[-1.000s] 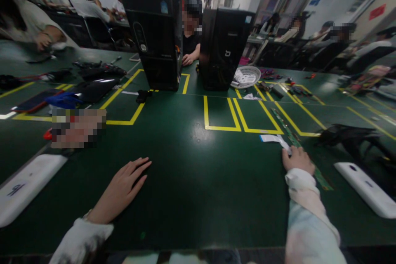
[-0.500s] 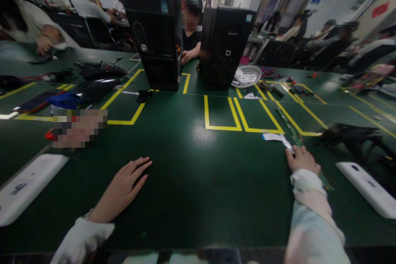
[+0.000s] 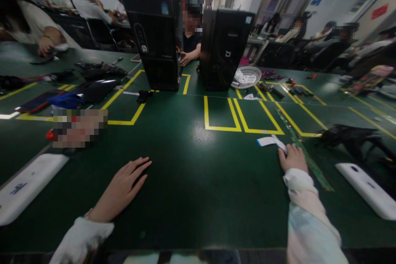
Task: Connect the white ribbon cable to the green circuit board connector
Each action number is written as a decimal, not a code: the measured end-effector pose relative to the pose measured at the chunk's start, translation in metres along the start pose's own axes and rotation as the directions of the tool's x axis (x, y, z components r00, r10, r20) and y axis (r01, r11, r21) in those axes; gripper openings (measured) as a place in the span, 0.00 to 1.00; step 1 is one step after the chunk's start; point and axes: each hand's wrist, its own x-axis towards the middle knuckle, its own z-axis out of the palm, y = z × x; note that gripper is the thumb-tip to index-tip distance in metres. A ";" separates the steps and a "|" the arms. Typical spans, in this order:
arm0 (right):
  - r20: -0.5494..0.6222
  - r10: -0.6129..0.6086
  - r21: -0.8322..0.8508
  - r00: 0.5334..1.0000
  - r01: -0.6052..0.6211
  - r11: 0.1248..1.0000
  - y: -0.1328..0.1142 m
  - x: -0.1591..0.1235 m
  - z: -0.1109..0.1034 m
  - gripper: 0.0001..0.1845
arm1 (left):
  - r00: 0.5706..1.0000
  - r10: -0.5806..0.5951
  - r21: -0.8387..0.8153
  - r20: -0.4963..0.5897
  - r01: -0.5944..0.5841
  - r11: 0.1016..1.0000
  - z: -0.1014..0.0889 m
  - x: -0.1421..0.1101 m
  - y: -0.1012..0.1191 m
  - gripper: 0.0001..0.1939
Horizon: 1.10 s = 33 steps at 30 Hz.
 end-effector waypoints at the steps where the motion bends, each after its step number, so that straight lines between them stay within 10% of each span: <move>1: -0.009 -0.027 0.018 1.000 0.027 0.999 -0.006 0.002 -0.001 0.32 | 1.000 0.002 -0.001 -0.002 -0.002 1.000 0.000 0.000 0.000 0.23; 10: -0.150 -0.274 0.186 0.950 0.300 0.936 -0.114 0.013 -0.012 0.29 | 1.000 -0.006 -0.002 0.001 0.006 1.000 -0.001 0.002 0.001 0.23; 16: -0.220 -0.445 0.235 0.868 0.490 0.840 -0.187 -0.028 -0.021 0.29 | 0.999 -0.014 0.014 0.029 0.014 1.000 0.001 0.001 0.000 0.23; 28: -0.185 -0.905 0.446 0.382 0.854 0.269 -0.245 -0.174 -0.076 0.31 | 1.000 -0.012 0.008 0.007 0.012 1.000 0.002 0.000 0.000 0.23; 33: -0.134 -0.943 0.505 0.304 0.840 0.199 -0.245 -0.199 -0.094 0.32 | 1.000 0.009 0.007 -0.005 -0.009 1.000 0.004 0.000 -0.003 0.23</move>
